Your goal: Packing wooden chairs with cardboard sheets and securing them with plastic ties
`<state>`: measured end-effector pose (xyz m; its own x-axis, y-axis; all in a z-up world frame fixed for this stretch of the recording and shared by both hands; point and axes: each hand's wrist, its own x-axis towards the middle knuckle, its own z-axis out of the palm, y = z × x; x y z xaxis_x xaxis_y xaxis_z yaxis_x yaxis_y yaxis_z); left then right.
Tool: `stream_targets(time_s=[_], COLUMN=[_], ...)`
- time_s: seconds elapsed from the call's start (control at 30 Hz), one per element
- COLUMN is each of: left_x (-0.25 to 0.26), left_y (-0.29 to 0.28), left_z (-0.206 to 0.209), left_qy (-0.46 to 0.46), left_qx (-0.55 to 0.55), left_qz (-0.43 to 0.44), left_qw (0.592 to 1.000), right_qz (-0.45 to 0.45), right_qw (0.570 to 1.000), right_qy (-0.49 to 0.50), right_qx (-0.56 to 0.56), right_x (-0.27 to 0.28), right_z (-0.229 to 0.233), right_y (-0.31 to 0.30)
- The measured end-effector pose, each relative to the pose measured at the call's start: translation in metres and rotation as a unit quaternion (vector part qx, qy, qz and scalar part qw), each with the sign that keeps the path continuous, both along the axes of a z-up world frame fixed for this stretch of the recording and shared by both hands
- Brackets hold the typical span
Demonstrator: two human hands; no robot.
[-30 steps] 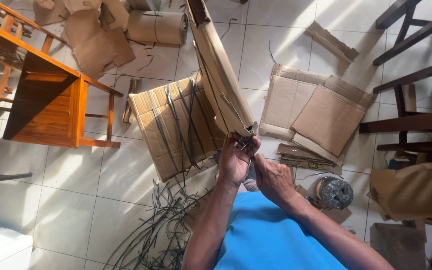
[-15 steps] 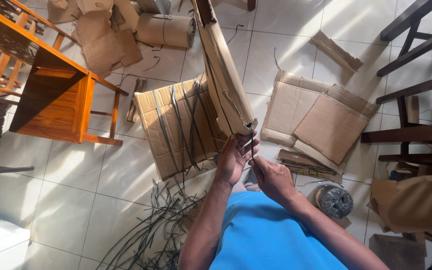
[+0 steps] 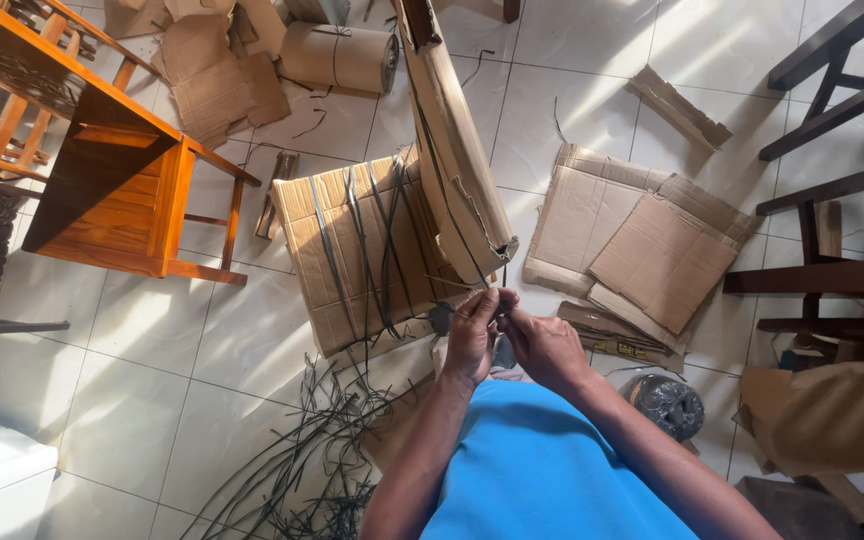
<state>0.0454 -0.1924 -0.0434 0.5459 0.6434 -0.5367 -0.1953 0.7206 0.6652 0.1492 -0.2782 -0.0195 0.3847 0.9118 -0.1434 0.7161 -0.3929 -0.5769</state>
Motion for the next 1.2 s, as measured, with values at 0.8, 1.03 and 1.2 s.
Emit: stream_targets(time_s=[0.8, 1.03, 1.2], left_x=[-0.012, -0.022, -0.014], left_y=[-0.002, 0.003, 0.006], left_z=[0.032, -0.005, 0.021], left_qy=[0.168, 0.111, 0.153], left_qx=[0.354, 0.317, 0.341], left_qz=[-0.034, -0.003, -0.009], left_qw=[0.919, 0.942, 0.928], right_qz=[-0.095, -0.093, -0.083], right_qw=[0.986, 0.974, 0.973], right_qy=[0.013, 0.118, 0.132], right_qx=[0.137, 0.171, 0.170], right_x=[0.004, -0.004, 0.000], right_z=[0.005, 0.031, 0.039], right_y=[0.056, 0.053, 0.052])
